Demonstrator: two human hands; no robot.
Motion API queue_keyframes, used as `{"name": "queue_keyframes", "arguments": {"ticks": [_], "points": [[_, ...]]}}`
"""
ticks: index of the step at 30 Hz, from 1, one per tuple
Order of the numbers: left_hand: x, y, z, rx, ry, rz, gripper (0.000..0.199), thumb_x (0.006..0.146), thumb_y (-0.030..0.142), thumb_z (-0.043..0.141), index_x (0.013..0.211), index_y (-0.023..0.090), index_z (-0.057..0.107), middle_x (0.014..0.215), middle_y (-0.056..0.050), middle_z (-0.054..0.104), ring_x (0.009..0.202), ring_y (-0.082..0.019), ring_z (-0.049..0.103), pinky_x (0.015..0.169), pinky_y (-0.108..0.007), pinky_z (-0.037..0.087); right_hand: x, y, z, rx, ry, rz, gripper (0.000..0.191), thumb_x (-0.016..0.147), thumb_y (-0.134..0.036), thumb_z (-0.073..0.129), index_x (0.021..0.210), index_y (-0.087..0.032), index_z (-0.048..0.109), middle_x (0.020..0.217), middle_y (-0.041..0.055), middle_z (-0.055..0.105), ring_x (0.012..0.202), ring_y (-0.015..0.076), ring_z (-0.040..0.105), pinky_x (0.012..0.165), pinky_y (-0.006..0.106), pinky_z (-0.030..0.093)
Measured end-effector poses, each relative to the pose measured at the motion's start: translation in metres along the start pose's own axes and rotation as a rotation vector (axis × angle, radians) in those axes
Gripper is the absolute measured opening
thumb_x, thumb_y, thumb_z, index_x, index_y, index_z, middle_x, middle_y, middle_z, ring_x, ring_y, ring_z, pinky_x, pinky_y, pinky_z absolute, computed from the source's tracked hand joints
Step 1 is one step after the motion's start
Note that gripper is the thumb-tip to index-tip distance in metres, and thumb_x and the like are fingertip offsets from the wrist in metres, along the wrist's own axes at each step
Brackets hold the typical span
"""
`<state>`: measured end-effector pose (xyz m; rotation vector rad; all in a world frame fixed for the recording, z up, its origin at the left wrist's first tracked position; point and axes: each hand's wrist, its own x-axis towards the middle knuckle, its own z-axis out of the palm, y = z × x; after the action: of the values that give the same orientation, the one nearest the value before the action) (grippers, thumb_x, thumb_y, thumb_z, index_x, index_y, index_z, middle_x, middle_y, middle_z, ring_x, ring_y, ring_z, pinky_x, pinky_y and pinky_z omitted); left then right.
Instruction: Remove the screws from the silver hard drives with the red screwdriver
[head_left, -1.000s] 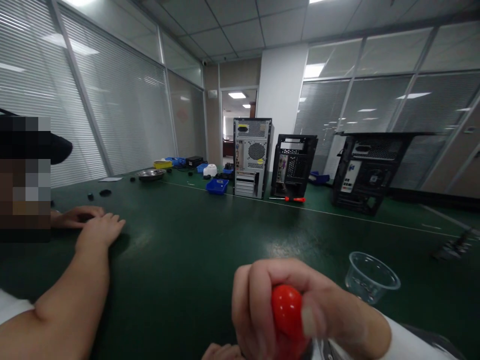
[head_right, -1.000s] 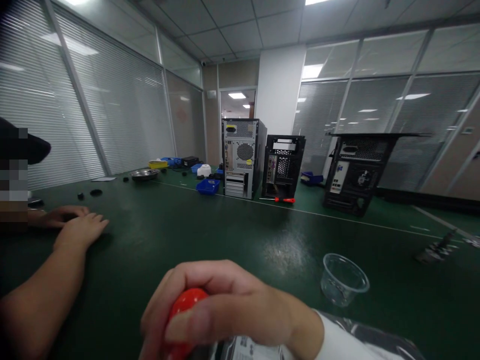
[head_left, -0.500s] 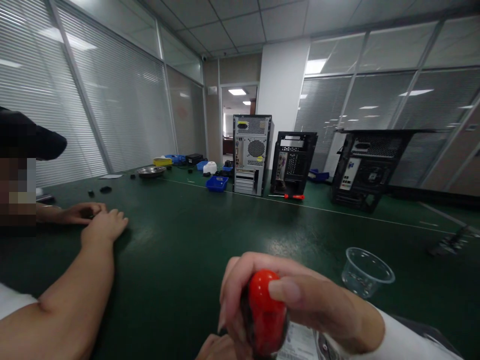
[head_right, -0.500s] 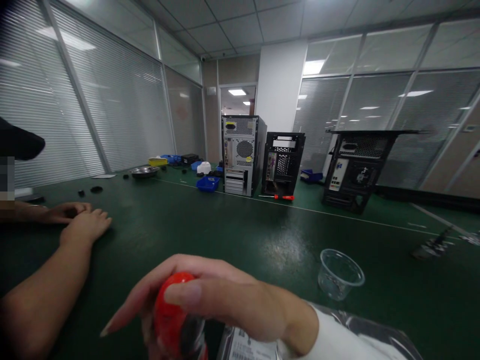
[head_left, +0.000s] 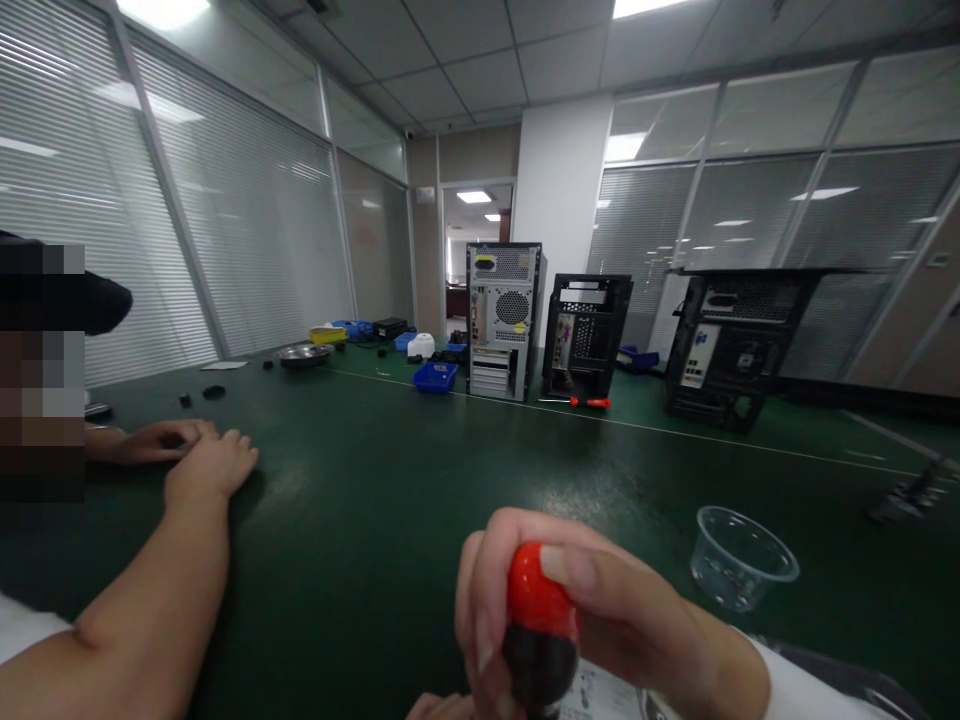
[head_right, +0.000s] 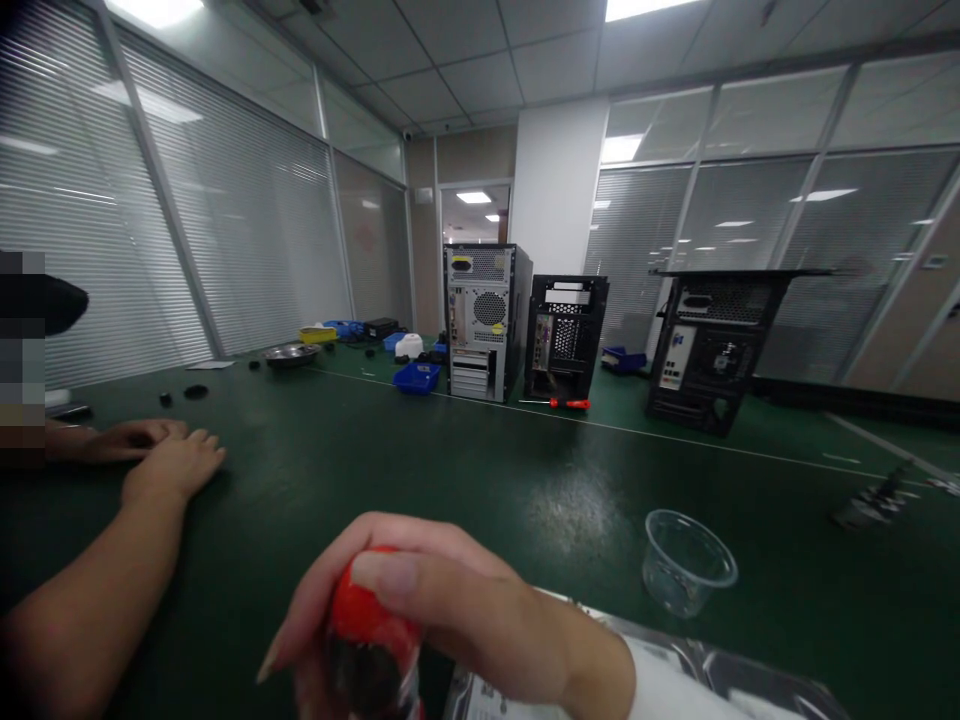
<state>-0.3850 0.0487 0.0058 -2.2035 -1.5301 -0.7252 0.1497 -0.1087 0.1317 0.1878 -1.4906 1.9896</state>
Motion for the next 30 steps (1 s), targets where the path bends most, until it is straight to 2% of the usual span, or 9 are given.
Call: {"name": "queue_keyframes", "arguments": {"ticks": [3, 5, 8, 13, 16, 20, 25, 27, 30], "points": [[-0.001, -0.008, 0.003, 0.112, 0.080, -0.013, 0.056, 0.092, 0.064, 0.021, 0.054, 0.025, 0.030, 0.060, 0.002, 0.025, 0.061, -0.023, 0.046, 0.077, -0.060, 0.044, 0.001, 0.003, -0.004, 0.086, -0.014, -0.025, 0.025, 0.092, -0.036, 0.074, 0.098, -0.013, 0.066, 0.084, 0.0040, 0.069, 0.064, 0.0079, 0.064, 0.064, 0.019, 0.053], [-0.003, -0.013, 0.007, 0.155, 0.110, -0.003, 0.057, 0.092, 0.064, 0.017, 0.054, 0.025, 0.034, 0.061, 0.001, 0.028, 0.059, -0.022, 0.043, 0.075, -0.058, 0.045, 0.001, 0.006, -0.006, 0.136, -0.009, -0.049, 0.029, 0.082, -0.025, 0.084, 0.096, -0.018, 0.061, 0.082, 0.0019, 0.070, 0.066, 0.0089, 0.067, 0.061, 0.017, 0.054], [-0.005, -0.024, 0.013, 0.163, 0.068, -0.023, 0.055, 0.087, 0.067, 0.022, 0.055, 0.025, 0.037, 0.062, 0.002, 0.030, 0.062, -0.021, 0.047, 0.075, -0.052, 0.045, 0.000, 0.006, -0.003, 0.139, 0.045, -0.046, 0.030, 0.080, -0.018, 0.085, 0.094, -0.019, 0.058, 0.076, -0.0017, 0.066, 0.062, 0.0076, 0.064, 0.058, 0.016, 0.053], [-0.005, -0.032, 0.016, 0.184, 0.044, -0.036, 0.052, 0.086, 0.063, 0.023, 0.053, 0.026, 0.039, 0.061, 0.000, 0.034, 0.059, -0.022, 0.047, 0.073, -0.052, 0.045, -0.001, 0.001, 0.004, 0.064, 0.041, -0.015, 0.028, 0.095, -0.041, 0.068, 0.097, -0.014, 0.067, 0.081, 0.0024, 0.064, 0.063, 0.0086, 0.059, 0.065, 0.021, 0.051], [-0.004, -0.029, 0.014, 0.157, 0.077, 0.018, 0.051, 0.090, 0.058, 0.026, 0.053, 0.025, 0.041, 0.059, 0.000, 0.036, 0.057, -0.021, 0.047, 0.073, -0.051, 0.046, 0.001, 0.001, 0.002, 0.052, -0.003, -0.010, 0.032, 0.100, -0.042, 0.059, 0.106, -0.012, 0.069, 0.089, 0.0058, 0.065, 0.069, 0.0105, 0.061, 0.068, 0.023, 0.051], [-0.003, -0.019, 0.010, 0.062, 0.115, -0.033, 0.052, 0.087, 0.060, 0.034, 0.052, 0.023, 0.042, 0.055, 0.003, 0.034, 0.062, -0.019, 0.055, 0.077, -0.044, 0.045, -0.001, -0.003, 0.000, 0.105, -0.035, 0.027, 0.025, 0.092, -0.030, 0.077, 0.106, -0.015, 0.064, 0.096, 0.0040, 0.066, 0.076, 0.0092, 0.064, 0.072, 0.021, 0.051], [0.004, -0.003, -0.003, 0.039, 0.040, -0.130, 0.054, 0.081, 0.065, 0.035, 0.048, 0.023, 0.045, 0.055, 0.002, 0.036, 0.058, -0.018, 0.052, 0.076, -0.049, 0.043, -0.007, -0.012, 0.004, 0.116, -0.022, 0.185, 0.042, 0.085, -0.031, 0.086, 0.104, -0.021, 0.050, 0.091, -0.0019, 0.064, 0.073, 0.0041, 0.061, 0.071, 0.016, 0.046], [0.007, 0.001, -0.007, -0.103, 0.004, -0.078, 0.052, 0.077, 0.067, 0.043, 0.048, 0.024, 0.041, 0.055, 0.002, 0.031, 0.065, -0.021, 0.057, 0.080, -0.050, 0.042, -0.007, -0.011, 0.005, 0.100, -0.017, 0.191, 0.043, 0.085, -0.038, 0.085, 0.106, -0.021, 0.051, 0.085, -0.0035, 0.061, 0.068, 0.0052, 0.056, 0.069, 0.017, 0.046], [0.006, 0.000, -0.008, -0.295, -0.066, 0.055, 0.052, 0.077, 0.062, 0.052, 0.048, 0.024, 0.032, 0.056, 0.000, 0.029, 0.081, -0.027, 0.060, 0.088, -0.051, 0.042, -0.002, -0.004, 0.005, 0.083, -0.067, 0.062, 0.038, 0.099, -0.051, 0.063, 0.111, -0.015, 0.061, 0.076, -0.0014, 0.058, 0.062, 0.0086, 0.052, 0.064, 0.020, 0.043]]}}
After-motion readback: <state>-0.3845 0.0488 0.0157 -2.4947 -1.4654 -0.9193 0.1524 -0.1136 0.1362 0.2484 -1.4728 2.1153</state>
